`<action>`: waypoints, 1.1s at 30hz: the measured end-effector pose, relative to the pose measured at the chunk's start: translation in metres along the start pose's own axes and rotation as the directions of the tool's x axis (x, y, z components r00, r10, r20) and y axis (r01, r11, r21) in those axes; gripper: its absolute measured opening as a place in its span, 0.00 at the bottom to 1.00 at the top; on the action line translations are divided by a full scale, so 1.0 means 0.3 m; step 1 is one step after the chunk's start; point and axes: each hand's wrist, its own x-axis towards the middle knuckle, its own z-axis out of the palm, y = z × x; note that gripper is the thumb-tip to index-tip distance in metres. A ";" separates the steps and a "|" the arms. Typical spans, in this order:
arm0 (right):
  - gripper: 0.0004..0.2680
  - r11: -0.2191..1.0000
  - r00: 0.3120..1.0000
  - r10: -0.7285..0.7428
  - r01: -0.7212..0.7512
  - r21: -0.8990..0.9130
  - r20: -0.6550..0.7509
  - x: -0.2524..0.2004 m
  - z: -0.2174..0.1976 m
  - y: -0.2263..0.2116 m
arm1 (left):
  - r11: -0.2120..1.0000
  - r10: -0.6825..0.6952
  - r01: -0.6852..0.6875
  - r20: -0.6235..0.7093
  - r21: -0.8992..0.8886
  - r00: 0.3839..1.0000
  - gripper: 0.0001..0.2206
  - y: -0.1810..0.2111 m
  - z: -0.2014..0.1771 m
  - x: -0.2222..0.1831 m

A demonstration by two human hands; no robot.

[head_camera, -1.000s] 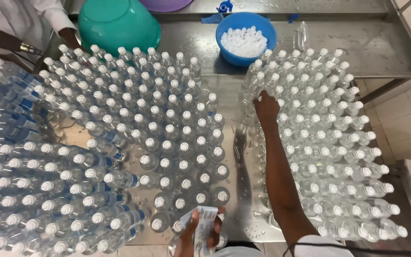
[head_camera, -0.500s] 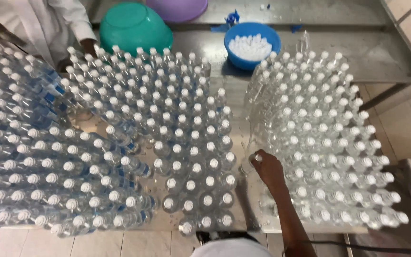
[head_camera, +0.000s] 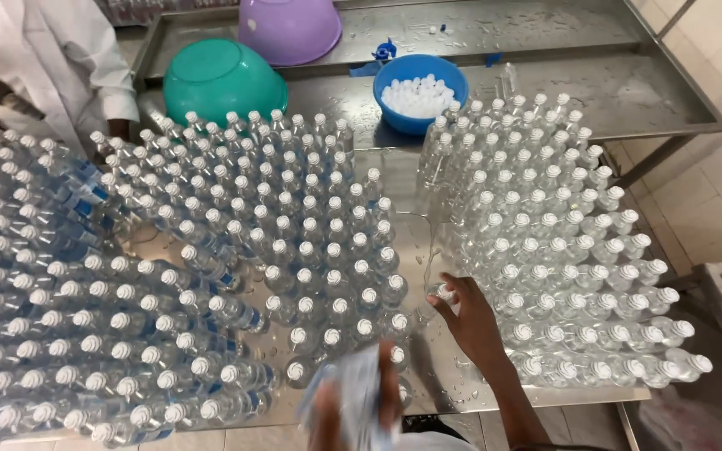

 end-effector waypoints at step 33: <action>0.11 0.893 0.968 0.151 -0.045 0.449 -0.202 0.060 0.026 0.131 | 0.882 -0.392 0.415 -0.143 0.223 0.909 0.36 -0.271 -0.321 0.168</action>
